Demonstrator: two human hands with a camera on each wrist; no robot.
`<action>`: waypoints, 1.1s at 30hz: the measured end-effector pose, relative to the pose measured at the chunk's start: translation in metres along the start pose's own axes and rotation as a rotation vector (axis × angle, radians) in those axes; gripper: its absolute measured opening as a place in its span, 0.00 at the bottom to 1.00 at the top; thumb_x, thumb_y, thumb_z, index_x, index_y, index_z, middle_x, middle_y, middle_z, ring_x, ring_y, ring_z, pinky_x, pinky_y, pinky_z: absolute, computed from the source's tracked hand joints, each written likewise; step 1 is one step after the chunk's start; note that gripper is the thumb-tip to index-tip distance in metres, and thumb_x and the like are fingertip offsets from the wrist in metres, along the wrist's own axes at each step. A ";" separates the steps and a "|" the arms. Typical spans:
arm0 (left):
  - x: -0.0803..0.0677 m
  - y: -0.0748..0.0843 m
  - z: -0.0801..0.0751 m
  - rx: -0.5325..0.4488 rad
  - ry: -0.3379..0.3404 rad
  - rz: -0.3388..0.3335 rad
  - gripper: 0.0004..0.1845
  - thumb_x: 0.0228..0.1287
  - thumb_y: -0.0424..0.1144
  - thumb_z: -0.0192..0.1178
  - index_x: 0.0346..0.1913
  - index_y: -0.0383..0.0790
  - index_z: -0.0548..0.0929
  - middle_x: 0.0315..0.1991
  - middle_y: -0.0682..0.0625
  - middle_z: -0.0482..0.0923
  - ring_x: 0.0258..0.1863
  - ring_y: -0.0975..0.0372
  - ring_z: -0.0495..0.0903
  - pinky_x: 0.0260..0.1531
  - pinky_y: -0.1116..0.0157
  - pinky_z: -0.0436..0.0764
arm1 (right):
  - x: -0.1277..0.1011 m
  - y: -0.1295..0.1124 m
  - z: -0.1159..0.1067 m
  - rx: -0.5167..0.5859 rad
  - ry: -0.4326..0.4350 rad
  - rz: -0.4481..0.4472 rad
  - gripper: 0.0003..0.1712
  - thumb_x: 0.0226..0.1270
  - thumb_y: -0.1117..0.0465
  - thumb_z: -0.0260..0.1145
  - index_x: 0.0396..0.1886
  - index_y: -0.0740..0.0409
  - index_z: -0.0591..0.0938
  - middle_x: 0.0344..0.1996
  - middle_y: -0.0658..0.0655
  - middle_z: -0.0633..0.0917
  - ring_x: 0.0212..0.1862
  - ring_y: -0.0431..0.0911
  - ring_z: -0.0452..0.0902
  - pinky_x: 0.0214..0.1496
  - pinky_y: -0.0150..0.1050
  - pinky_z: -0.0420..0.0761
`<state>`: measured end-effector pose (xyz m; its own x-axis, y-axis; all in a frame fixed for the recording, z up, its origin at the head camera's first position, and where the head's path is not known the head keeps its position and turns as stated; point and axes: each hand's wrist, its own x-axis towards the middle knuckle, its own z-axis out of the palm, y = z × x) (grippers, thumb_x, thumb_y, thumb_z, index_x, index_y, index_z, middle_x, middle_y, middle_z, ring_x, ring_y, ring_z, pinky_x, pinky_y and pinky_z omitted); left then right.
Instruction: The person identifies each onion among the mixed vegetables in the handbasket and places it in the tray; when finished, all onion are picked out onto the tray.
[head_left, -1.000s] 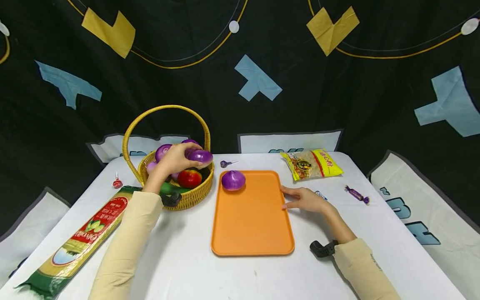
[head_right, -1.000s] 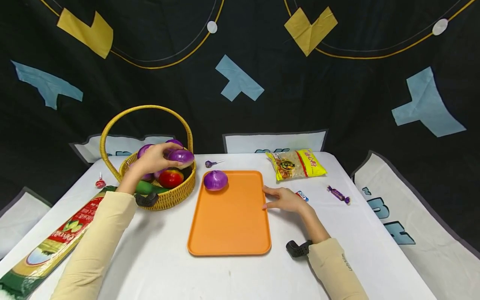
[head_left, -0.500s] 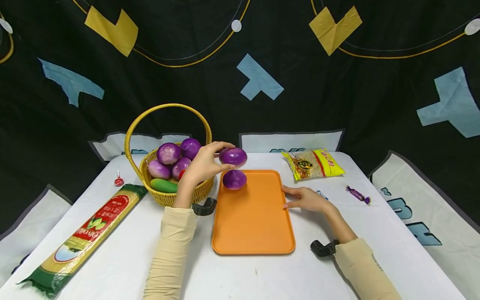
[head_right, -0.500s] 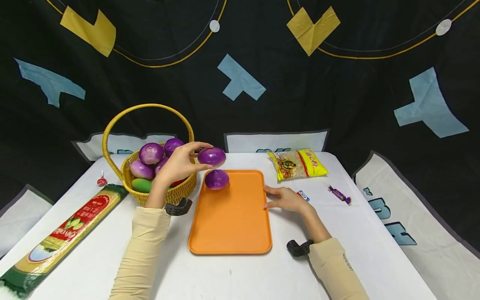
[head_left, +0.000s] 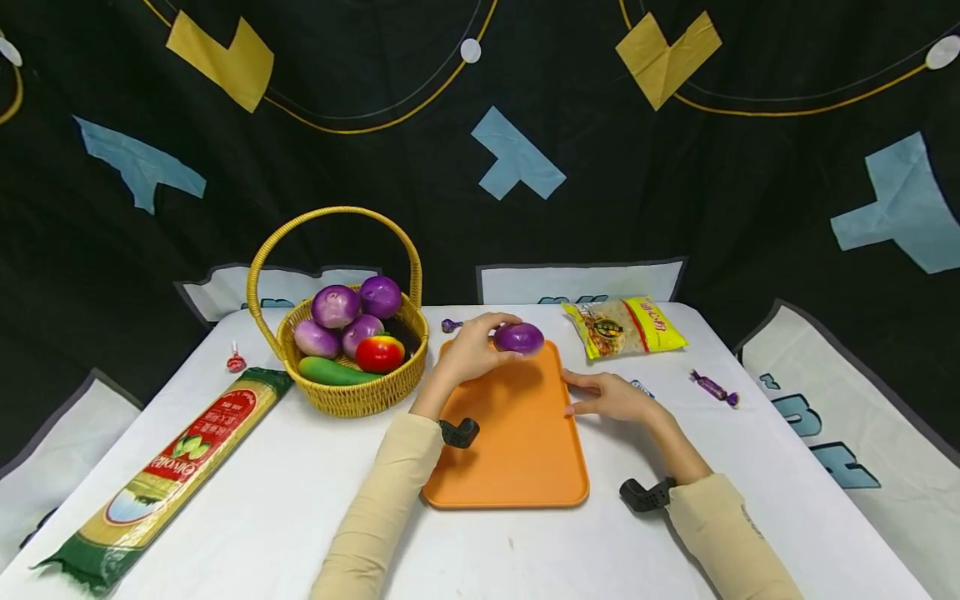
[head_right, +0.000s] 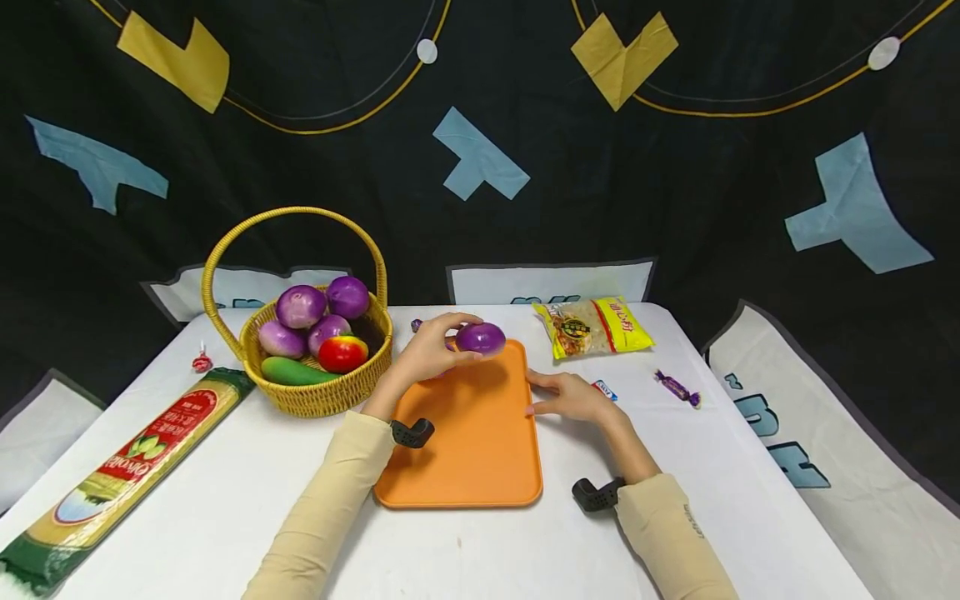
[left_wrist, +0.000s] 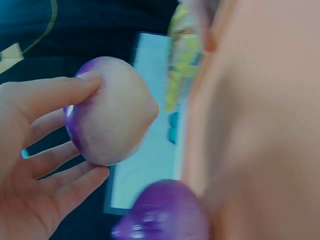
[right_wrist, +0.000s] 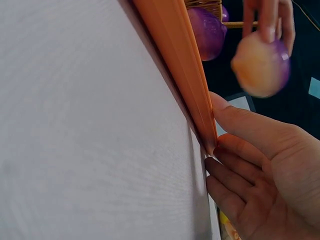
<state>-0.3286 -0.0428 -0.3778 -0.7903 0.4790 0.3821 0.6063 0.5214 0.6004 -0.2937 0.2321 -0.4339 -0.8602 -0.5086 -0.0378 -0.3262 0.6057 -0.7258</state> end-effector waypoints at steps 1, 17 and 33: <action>0.000 -0.002 0.004 0.018 -0.010 0.005 0.27 0.53 0.40 0.73 0.57 0.38 0.79 0.56 0.44 0.78 0.56 0.54 0.76 0.56 0.58 0.76 | 0.000 0.000 0.000 -0.002 -0.002 0.003 0.40 0.63 0.51 0.69 0.70 0.60 0.66 0.69 0.56 0.65 0.70 0.55 0.60 0.70 0.53 0.59; -0.003 -0.013 0.035 0.179 -0.080 0.013 0.26 0.56 0.34 0.71 0.59 0.36 0.77 0.58 0.40 0.75 0.59 0.50 0.73 0.61 0.56 0.71 | 0.000 0.000 0.002 0.002 -0.006 0.006 0.40 0.62 0.51 0.70 0.70 0.59 0.67 0.70 0.56 0.65 0.70 0.55 0.60 0.70 0.53 0.58; -0.018 0.046 -0.049 0.180 0.019 -0.012 0.30 0.60 0.43 0.68 0.66 0.45 0.74 0.68 0.43 0.65 0.68 0.48 0.62 0.65 0.46 0.62 | 0.000 0.000 0.000 -0.035 0.015 0.002 0.41 0.61 0.50 0.70 0.70 0.59 0.67 0.69 0.55 0.66 0.69 0.55 0.61 0.70 0.53 0.58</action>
<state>-0.2910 -0.0615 -0.3227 -0.7984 0.4591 0.3897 0.6011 0.6462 0.4702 -0.2939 0.2317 -0.4339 -0.8665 -0.4983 -0.0293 -0.3373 0.6279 -0.7014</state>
